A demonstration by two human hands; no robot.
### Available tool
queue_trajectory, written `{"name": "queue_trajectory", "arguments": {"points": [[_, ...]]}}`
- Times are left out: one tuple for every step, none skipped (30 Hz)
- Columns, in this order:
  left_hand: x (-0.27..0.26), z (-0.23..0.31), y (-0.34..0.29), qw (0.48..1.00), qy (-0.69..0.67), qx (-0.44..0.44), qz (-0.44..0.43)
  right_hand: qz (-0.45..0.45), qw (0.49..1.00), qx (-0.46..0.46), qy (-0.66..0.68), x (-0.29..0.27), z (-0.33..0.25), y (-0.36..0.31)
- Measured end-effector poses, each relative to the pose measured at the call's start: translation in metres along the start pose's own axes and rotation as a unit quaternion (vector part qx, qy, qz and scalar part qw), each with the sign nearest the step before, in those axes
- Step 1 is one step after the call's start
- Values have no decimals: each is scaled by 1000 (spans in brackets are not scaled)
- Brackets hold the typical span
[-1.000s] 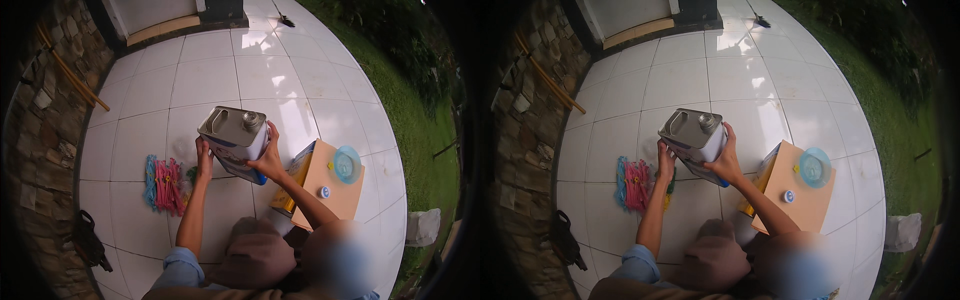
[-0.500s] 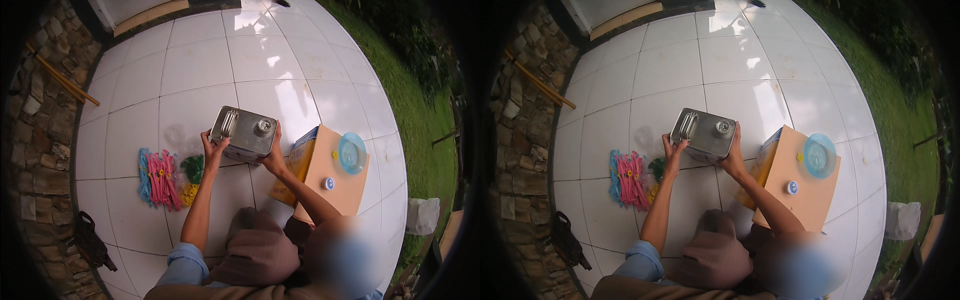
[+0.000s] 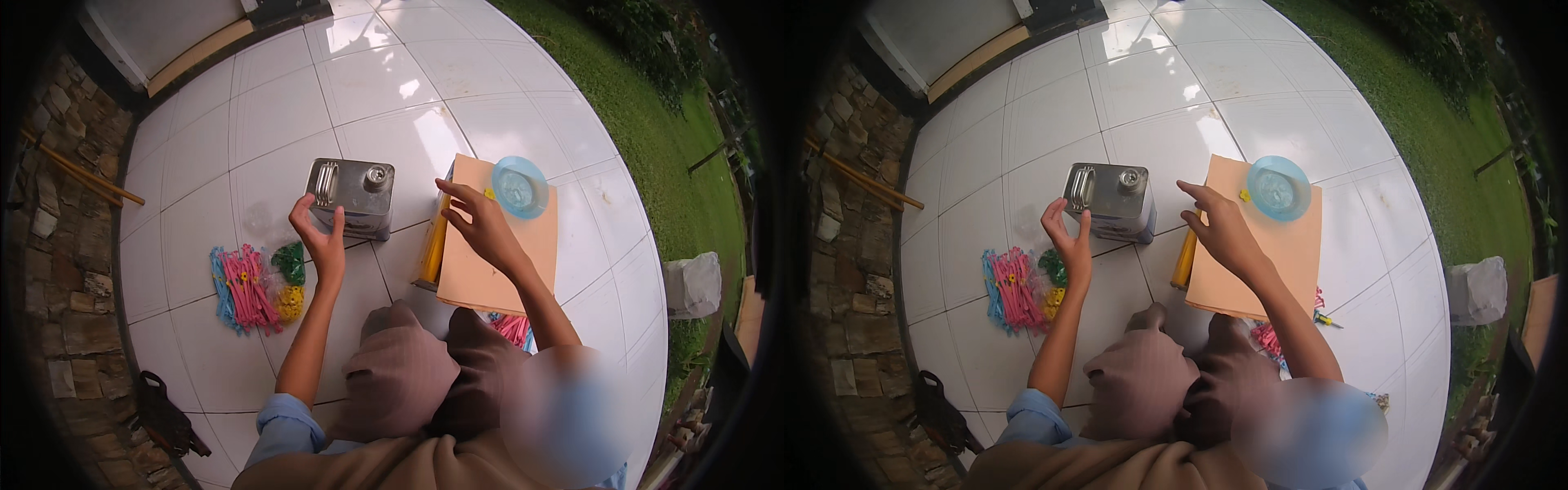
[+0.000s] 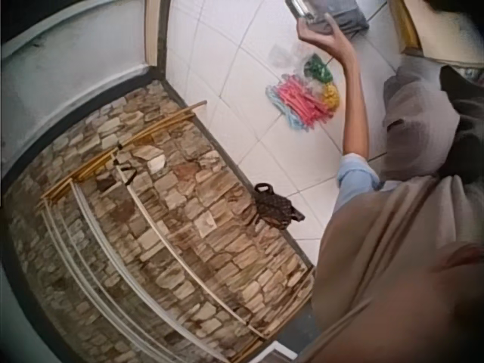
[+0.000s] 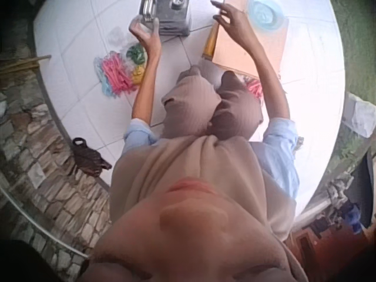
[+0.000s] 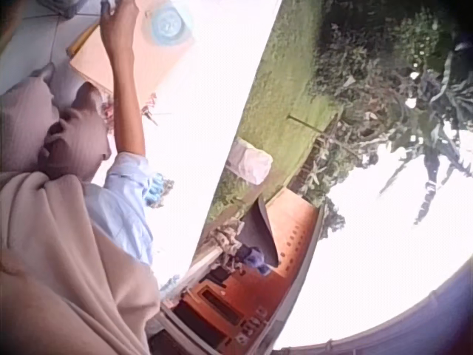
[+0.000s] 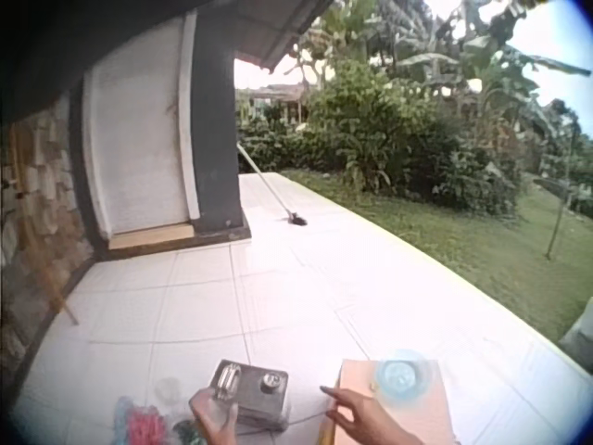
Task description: The person applies adhesive to pink straps by dipping a small tool into a bowl of liquid and spreading it onto the surface of the straps one at a time.
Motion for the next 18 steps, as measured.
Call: {"name": "queue_trajectory", "arguments": {"points": [[20, 19, -10, 989, -109, -12, -103, 74, 995, -57, 26, -31, 0, -20], [50, 36, -27, 962, -129, -57, -232, 119, 992, -27, 13, -52, 16, -41], [77, 52, -43, 937, -74, -42, -339, 165, 986, 2, 1, -68, 30, -63], [101, 63, -64, 898, -16, -26, -439, 171, 980, -25, -99, -73, 41, -84], [116, 69, -78, 894, -18, -18, -448, 179, 962, -51, -201, -75, 53, -106], [127, 69, -90, 898, 73, 64, -430, 188, 940, -30, -283, -75, 67, -125], [139, 68, -102, 888, 159, 145, -405, 198, 937, -28, -286, -76, 79, -138], [149, 60, -110, 885, 156, 153, -410, 251, 920, 26, -298, -85, 97, -154], [153, 51, -114, 895, 131, 125, -407, 302, 899, 82, -307, -92, 113, -167], [158, 41, -115, 903, 107, 97, -404, 292, 917, 111, -247, -89, 132, -171], [162, 38, -119, 899, 107, 98, -414, 295, 915, 122, -246, -87, 135, -175], [162, 32, -120, 895, 93, 83, -429, 286, 923, 138, -218, -79, 137, -173], [162, 26, -119, 890, 80, 69, -443, 277, 930, 153, -190, -72, 139, -170], [162, 24, -117, 886, 66, 58, -455, 277, 930, 148, -193, -67, 139, -169], [160, 22, -118, 884, 68, 54, -459, 274, 930, 154, -190, -60, 138, -169], [156, 19, -119, 883, 49, 34, -466, 271, 924, 155, -220, -53, 133, -169], [153, 21, -118, 883, 30, 13, -469, 266, 918, 153, -250, -50, 128, -168], [151, 24, -118, 883, 31, 8, -469, 260, 920, 155, -250, -49, 127, -170]]}}
Point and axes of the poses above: each hand's wrist, its own y-axis towards the middle knuckle, its own x-axis out of the palm, z = x × y, the point moved 8 cm from there along y, towards the middle knuckle, and after that the axes turned 4 degrees about -x, right-handed, at the moved point
